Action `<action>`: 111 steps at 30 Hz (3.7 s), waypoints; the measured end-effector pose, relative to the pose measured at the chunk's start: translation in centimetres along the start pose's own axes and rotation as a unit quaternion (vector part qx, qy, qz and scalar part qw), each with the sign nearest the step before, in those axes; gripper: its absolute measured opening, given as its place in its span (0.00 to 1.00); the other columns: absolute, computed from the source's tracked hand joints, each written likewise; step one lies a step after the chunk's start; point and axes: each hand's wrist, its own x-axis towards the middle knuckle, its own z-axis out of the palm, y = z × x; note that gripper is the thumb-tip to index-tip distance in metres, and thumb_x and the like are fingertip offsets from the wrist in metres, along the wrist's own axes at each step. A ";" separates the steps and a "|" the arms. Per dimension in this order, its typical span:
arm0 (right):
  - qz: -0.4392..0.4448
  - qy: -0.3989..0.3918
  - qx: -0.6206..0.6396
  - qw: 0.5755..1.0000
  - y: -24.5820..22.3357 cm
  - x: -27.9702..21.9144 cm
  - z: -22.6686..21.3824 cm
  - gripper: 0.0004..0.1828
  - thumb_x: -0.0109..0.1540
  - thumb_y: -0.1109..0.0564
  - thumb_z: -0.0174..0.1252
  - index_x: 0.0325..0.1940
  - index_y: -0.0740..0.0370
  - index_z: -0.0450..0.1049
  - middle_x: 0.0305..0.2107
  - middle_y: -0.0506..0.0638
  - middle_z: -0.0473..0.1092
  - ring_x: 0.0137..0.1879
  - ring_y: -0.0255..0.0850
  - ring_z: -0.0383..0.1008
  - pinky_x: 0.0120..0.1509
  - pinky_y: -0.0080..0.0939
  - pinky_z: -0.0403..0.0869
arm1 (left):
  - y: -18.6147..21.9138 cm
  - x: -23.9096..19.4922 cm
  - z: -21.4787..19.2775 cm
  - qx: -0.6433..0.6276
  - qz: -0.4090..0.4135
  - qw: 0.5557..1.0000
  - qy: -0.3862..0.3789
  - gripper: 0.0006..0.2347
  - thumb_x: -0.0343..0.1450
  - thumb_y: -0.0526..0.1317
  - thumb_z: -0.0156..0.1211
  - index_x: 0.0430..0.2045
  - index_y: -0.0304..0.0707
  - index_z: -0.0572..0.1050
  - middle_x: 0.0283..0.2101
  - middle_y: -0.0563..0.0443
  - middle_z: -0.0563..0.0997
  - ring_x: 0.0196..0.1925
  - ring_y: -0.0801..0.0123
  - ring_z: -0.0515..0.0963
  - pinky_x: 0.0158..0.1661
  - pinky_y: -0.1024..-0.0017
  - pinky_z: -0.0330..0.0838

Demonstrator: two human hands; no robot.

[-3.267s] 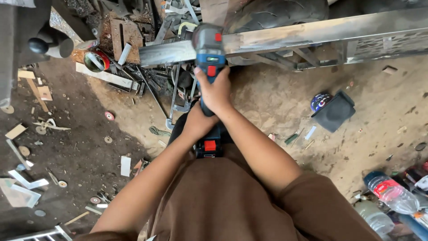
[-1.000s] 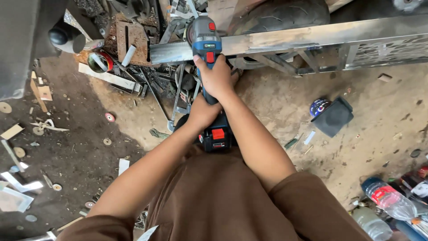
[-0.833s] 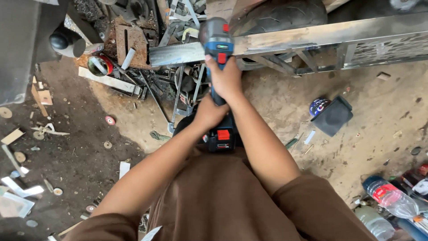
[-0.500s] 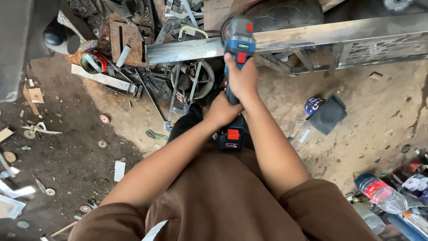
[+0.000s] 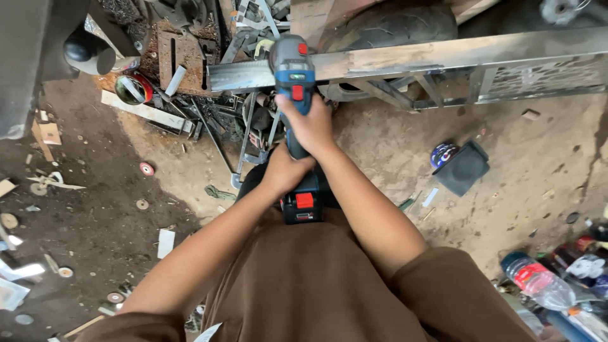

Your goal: Using a cordless angle grinder to smooth the edges and welded joints of a metal frame.

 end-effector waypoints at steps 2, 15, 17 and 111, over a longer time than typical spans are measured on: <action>0.007 0.026 0.122 0.992 2.7 0.3 -0.6 0.34 0.59 0.25 0.60 0.40 0.58 0.76 0.33 0.53 0.76 0.44 0.46 0.78 0.50 0.52 0.77 | -0.5 -0.2 0.7 -0.023 0.025 0.999 -0.024 0.26 0.59 0.42 0.68 0.49 0.24 0.73 0.47 0.25 0.80 0.58 0.38 0.78 0.55 0.48 0.73; 0.059 0.040 0.219 0.973 1.4 0.8 -7.8 0.28 0.65 0.34 0.55 0.39 0.63 0.64 0.20 0.63 0.72 0.20 0.52 0.78 0.19 0.52 0.81 | 0.1 2.8 10.2 -0.150 0.053 0.979 -0.125 0.20 0.53 0.41 0.72 0.37 0.33 0.78 0.34 0.43 0.83 0.43 0.57 0.84 0.42 0.63 0.78; 0.054 0.039 0.197 0.978 1.0 1.1 -7.9 0.29 0.65 0.32 0.55 0.40 0.63 0.65 0.20 0.64 0.73 0.20 0.53 0.79 0.19 0.55 0.81 | 0.9 2.5 9.9 -0.178 0.052 0.974 -0.130 0.15 0.54 0.40 0.71 0.31 0.36 0.78 0.28 0.46 0.82 0.36 0.61 0.84 0.38 0.66 0.77; 0.082 -0.031 0.108 0.990 -4.9 -0.6 1.7 0.35 0.58 0.27 0.45 0.36 0.64 0.66 0.17 0.57 0.68 0.16 0.45 0.72 0.16 0.43 0.74 | -1.4 0.8 0.1 -0.200 0.028 0.978 -0.045 0.07 0.59 0.39 0.60 0.26 0.41 0.74 0.26 0.51 0.83 0.27 0.70 0.82 0.32 0.73 0.74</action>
